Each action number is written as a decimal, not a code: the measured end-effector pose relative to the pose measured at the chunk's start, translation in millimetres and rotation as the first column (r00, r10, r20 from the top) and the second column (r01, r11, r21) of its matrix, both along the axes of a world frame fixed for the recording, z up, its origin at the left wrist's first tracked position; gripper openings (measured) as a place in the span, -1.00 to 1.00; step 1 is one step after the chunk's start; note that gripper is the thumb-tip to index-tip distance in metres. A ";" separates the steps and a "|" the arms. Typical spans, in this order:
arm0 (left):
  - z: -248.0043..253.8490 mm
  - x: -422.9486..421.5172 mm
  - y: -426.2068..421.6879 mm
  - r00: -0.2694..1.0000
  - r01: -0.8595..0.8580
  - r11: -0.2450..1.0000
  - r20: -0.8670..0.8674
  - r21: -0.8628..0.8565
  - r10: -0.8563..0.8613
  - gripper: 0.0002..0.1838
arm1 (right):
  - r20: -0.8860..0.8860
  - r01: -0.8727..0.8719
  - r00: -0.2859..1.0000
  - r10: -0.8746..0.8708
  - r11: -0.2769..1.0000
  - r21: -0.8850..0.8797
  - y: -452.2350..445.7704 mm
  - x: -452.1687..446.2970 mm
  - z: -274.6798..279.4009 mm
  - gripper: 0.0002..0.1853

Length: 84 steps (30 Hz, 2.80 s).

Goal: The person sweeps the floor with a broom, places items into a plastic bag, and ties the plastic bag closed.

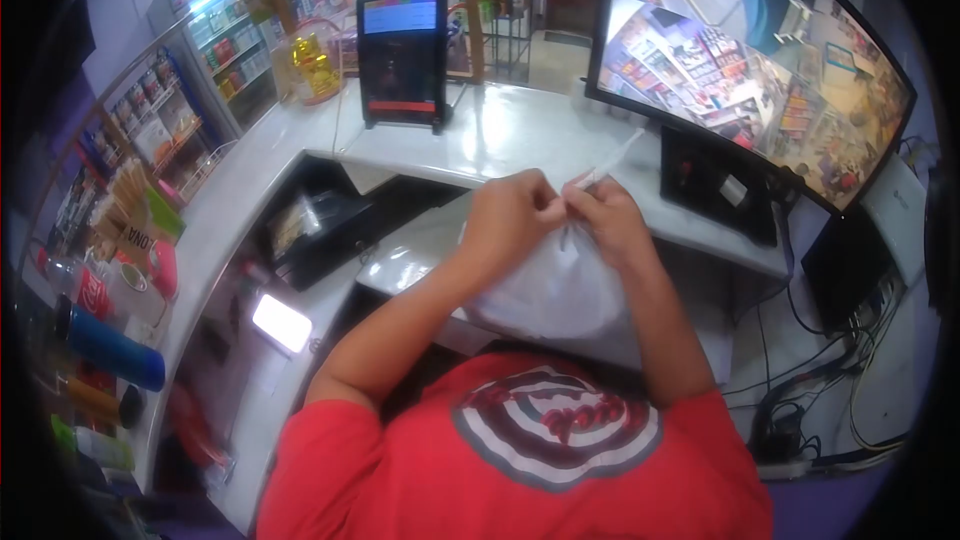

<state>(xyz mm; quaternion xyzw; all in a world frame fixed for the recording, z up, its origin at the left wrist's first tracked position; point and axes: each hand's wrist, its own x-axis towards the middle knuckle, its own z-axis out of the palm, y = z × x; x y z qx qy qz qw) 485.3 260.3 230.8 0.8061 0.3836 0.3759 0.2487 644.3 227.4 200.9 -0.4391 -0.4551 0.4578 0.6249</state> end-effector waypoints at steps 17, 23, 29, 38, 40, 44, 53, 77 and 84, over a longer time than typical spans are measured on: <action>10.6 -2.8 48.9 0.894 0.367 0.711 0.017 -0.600 -0.447 -0.86 | 0.275 0.041 0.958 -0.081 0.988 0.149 -7.8 6.0 -13.2 -0.85; 22.6 -3.0 43.4 0.873 0.323 0.937 -0.342 -0.133 -0.349 -0.75 | 0.444 0.126 0.869 -0.217 0.966 0.226 -12.0 -2.5 -6.9 -0.86; -10.3 3.1 35.0 0.882 0.464 0.878 -0.154 0.118 -0.445 -0.52 | 0.582 0.069 0.541 -0.608 0.721 0.689 -18.8 -5.4 -4.5 -0.78; -34.8 20.1 35.5 0.978 0.206 0.861 -0.135 0.466 -0.161 -0.60 | 0.569 0.002 0.281 -0.773 0.593 0.805 -30.6 -15.8 -12.0 -0.71; -25.6 15.9 32.3 0.941 0.267 0.909 -0.291 0.321 -0.174 -0.70 | 0.583 0.008 0.318 -0.747 0.617 0.787 -28.5 -17.0 -11.6 -0.72; -21.8 1.3 41.3 0.934 0.353 0.935 -0.061 0.026 -0.351 -0.76 | 0.616 0.071 0.361 -0.700 0.679 0.730 -31.1 -15.7 -15.1 -0.75; -38.4 -1.4 45.7 0.942 0.321 0.943 0.075 0.087 -0.328 -0.80 | 0.647 0.043 0.336 -0.684 0.697 0.715 -27.1 -11.4 -13.6 -0.80; -60.8 19.9 34.4 0.985 0.174 0.922 -0.045 0.345 -0.169 -0.86 | 0.731 -0.248 0.681 -0.037 0.928 0.279 -141.9 75.7 -59.2 -0.82; -57.3 23.4 32.3 0.983 0.182 0.919 -0.043 0.350 -0.178 -0.84 | 0.859 -0.278 0.307 -0.410 0.825 0.493 -119.6 40.6 -1.4 -0.04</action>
